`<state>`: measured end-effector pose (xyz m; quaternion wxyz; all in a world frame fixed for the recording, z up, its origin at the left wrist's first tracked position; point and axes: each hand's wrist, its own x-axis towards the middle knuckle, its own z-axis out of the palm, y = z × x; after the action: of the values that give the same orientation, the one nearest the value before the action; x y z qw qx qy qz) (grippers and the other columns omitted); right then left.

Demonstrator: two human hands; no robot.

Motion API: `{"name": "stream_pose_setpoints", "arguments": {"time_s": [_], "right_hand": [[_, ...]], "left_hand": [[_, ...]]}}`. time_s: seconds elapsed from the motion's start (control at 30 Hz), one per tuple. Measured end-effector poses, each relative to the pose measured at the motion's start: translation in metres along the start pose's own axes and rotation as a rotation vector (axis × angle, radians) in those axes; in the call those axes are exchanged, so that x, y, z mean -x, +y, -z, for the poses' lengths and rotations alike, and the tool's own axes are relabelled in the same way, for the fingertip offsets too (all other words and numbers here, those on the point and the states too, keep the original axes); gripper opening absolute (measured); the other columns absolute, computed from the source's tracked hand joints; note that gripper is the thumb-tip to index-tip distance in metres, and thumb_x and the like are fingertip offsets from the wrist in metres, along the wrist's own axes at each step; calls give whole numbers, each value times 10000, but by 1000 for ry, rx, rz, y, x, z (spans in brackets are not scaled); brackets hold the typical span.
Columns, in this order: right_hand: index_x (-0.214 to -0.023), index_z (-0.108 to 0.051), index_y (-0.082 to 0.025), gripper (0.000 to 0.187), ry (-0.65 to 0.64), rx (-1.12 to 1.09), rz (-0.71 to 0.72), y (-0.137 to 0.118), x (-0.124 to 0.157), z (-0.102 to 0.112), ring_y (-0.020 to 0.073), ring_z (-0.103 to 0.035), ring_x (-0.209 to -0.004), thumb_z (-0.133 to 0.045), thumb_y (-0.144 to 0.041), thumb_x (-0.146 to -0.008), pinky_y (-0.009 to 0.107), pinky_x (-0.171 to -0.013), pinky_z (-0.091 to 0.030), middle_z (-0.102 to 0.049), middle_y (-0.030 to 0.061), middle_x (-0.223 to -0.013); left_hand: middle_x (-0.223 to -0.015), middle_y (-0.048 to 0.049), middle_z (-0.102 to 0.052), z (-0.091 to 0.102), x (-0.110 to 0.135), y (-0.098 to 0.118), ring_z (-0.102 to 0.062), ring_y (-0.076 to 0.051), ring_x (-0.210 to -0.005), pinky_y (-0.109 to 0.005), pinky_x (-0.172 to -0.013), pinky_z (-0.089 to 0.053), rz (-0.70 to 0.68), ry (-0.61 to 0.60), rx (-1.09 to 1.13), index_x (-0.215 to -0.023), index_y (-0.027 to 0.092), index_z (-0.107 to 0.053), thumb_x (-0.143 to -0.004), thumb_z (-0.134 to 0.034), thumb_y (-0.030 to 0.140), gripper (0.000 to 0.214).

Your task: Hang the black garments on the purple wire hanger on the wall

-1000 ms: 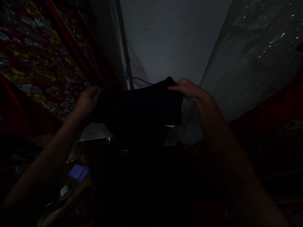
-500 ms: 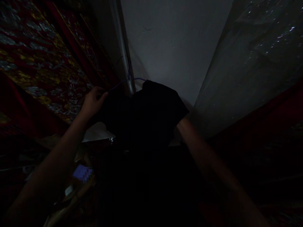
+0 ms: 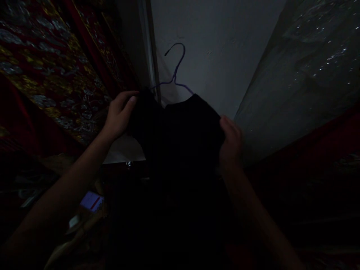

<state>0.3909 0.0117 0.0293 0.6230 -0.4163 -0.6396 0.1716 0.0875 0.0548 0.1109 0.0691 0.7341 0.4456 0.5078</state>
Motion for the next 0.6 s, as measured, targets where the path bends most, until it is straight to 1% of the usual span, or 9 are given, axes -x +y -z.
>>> {"name": "stream_pose_setpoints", "arguments": {"time_s": [0.07,0.1,0.13,0.2,0.27,0.33,0.43,0.5,0.6], "right_hand": [[-1141,-700,-247,424,-31,-13,16,-17,36,-13,306,-678,-986,-492,-561,-946,472,-841,-556,-716,95,-998],[-1098,-718,-246,363,-177,-18,36,-27,51,-21,271,-692,-891,-629,-526,-884,422,-794,-566,-723,69,-946],[-1114,-711,-240,365,-411,-29,81,-37,62,-29,242,-691,-848,-694,-491,-850,382,-764,-564,-725,56,-943],[-1179,-682,-233,405,-811,-76,125,-52,74,-44,208,-695,-859,-735,-448,-840,330,-767,-553,-735,49,-1000],[-1216,-656,-230,382,-1009,-132,77,-55,76,-54,189,-701,-898,-681,-441,-899,305,-791,-543,-741,51,-1034],[-1157,-673,-218,313,-1006,-163,-35,-49,71,-59,175,-703,-867,-627,-441,-941,291,-773,-534,-749,48,-980],[-1030,-694,-187,281,-892,-201,-143,-31,65,-61,166,-686,-791,-588,-439,-963,285,-733,-511,-742,45,-863],[-992,-692,-178,301,-835,-237,-168,-20,64,-61,160,-670,-768,-560,-447,-977,281,-726,-493,-730,41,-818],[-968,-694,-175,348,-808,-281,-205,-9,67,-62,157,-659,-760,-527,-480,-989,278,-728,-479,-720,38,-790]], "left_hand": [[-1123,-117,-687,-2,11,15,-667,-231,-1061,-382,-915,-537,156,-155,263,-1234,186,-580,-1004,-383,579,497],[-1073,-115,-694,-3,18,20,-690,-219,-978,-382,-874,-552,255,-237,392,-1220,183,-577,-998,-397,577,486],[-1038,-109,-693,-3,26,25,-698,-203,-895,-377,-830,-562,354,-315,498,-1204,182,-576,-988,-439,553,450],[-978,-86,-678,1,43,28,-659,-152,-713,-335,-701,-555,512,-464,593,-1189,181,-575,-945,-548,452,365],[-894,-51,-658,9,58,24,-553,-106,-561,-278,-557,-481,549,-568,492,-1197,187,-574,-906,-596,389,355],[-836,-35,-653,20,63,13,-515,-111,-543,-263,-514,-424,425,-550,231,-1163,197,-595,-893,-606,402,339],[-734,-40,-654,40,49,-6,-566,-160,-601,-291,-555,-436,203,-411,-178,-894,198,-647,-904,-570,439,253],[-667,-47,-649,53,31,-15,-573,-175,-580,-308,-556,-439,167,-377,-309,-761,202,-639,-931,-502,428,314],[-710,-59,-690,67,13,-16,-603,-191,-609,-325,-579,-459,127,-366,-356,-765,206,-669,-939,-474,404,328]]}}
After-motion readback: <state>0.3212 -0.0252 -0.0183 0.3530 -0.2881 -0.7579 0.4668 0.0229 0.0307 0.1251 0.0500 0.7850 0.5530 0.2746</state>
